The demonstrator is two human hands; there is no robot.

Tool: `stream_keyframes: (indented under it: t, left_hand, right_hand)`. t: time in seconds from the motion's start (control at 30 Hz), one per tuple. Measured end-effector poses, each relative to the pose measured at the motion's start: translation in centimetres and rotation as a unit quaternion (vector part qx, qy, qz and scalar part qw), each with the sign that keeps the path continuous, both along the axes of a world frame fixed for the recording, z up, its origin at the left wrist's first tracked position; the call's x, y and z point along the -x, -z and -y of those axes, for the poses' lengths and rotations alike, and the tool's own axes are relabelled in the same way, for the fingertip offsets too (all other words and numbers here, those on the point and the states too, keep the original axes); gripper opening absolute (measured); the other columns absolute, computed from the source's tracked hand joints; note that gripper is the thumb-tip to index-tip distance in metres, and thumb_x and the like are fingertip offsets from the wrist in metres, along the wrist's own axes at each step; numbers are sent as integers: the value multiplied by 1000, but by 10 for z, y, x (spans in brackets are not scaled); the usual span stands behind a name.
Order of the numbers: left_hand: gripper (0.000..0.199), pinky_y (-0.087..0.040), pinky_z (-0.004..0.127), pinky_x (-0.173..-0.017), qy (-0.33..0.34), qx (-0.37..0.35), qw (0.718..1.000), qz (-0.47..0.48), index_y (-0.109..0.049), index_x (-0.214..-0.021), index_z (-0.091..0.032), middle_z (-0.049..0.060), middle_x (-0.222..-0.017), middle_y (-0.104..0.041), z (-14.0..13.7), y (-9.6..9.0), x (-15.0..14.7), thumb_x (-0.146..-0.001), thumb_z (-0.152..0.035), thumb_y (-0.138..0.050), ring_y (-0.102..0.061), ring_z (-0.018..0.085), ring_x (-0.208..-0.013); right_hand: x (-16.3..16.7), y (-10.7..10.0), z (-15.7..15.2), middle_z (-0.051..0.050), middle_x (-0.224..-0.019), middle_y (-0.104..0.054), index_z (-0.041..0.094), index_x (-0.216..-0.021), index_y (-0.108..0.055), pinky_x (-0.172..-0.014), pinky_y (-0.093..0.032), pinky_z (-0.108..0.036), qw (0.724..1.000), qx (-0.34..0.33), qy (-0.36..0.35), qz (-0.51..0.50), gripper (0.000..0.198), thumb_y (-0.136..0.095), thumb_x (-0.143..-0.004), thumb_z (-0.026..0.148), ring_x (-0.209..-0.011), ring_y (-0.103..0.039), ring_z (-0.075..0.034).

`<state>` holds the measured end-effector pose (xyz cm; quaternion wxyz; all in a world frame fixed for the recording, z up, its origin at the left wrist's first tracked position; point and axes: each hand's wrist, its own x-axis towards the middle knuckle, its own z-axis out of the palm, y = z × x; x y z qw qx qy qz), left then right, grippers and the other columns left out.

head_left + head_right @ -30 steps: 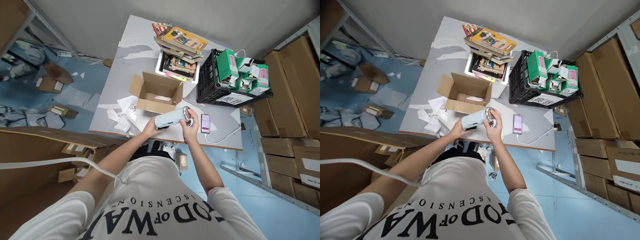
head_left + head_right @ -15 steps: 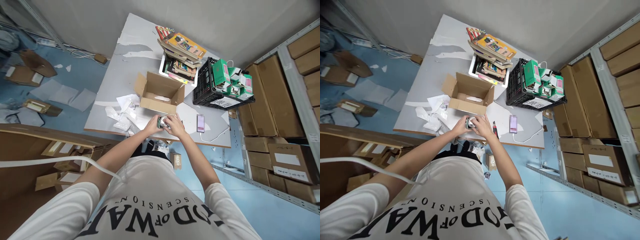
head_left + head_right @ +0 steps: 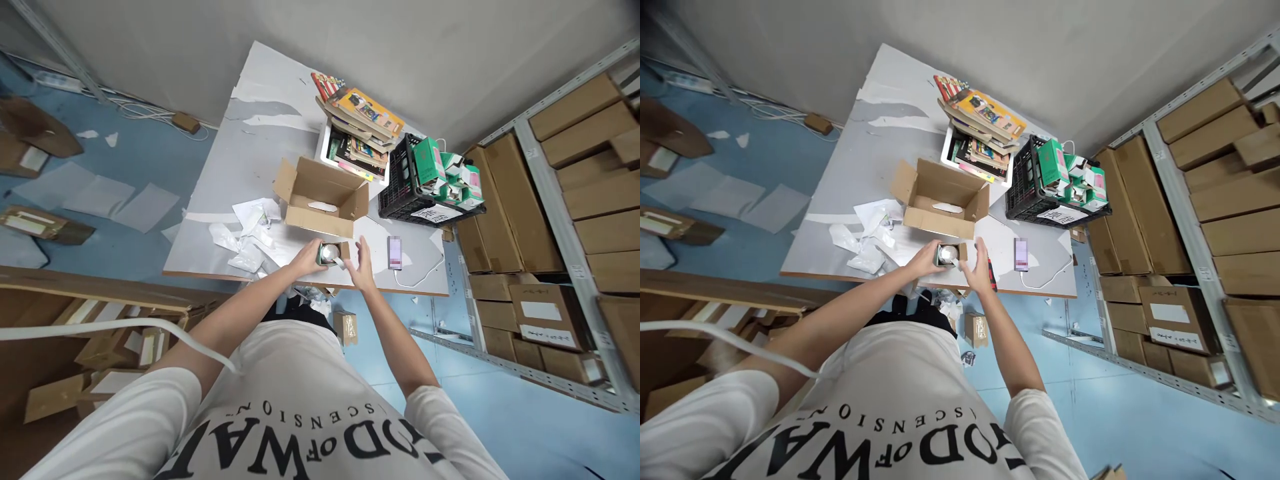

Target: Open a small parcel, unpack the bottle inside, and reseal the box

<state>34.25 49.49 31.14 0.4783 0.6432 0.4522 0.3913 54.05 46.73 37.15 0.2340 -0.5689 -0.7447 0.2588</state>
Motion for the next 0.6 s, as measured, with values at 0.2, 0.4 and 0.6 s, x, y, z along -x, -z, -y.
stream_keyframes:
  t: [0.2,0.4,0.6]
  left_hand:
    - [58,-35,52,-101,38,1,999,23,-57,-98,-19,11,-103,-55,-8,6,-10,-45,-20,-80,-51,36,-109]
    - [58,-33,54,-104,81,-28,995,45,-59,-105,-19,11,-107,-55,-13,6,-10,-50,-20,-75,-51,34,-110]
    - [67,-34,56,-104,100,-12,993,54,-59,-112,-18,12,-110,-57,-20,17,-3,-48,-21,-77,-52,35,-110]
  right_hand:
    - [39,6,15,-20,-157,-17,13,-152,-14,-115,-14,-59,982,42,-110,148,79,-37,-91,57,-147,-9,-32]
    - [41,-7,1,-21,-159,-3,17,-153,-15,-109,-26,-61,945,26,-168,278,88,-57,-84,52,-146,-9,-39]
    - [42,-9,-9,-17,-160,-8,30,-152,-17,-103,-37,-57,931,24,-197,306,83,-64,-83,35,-142,-21,-39]
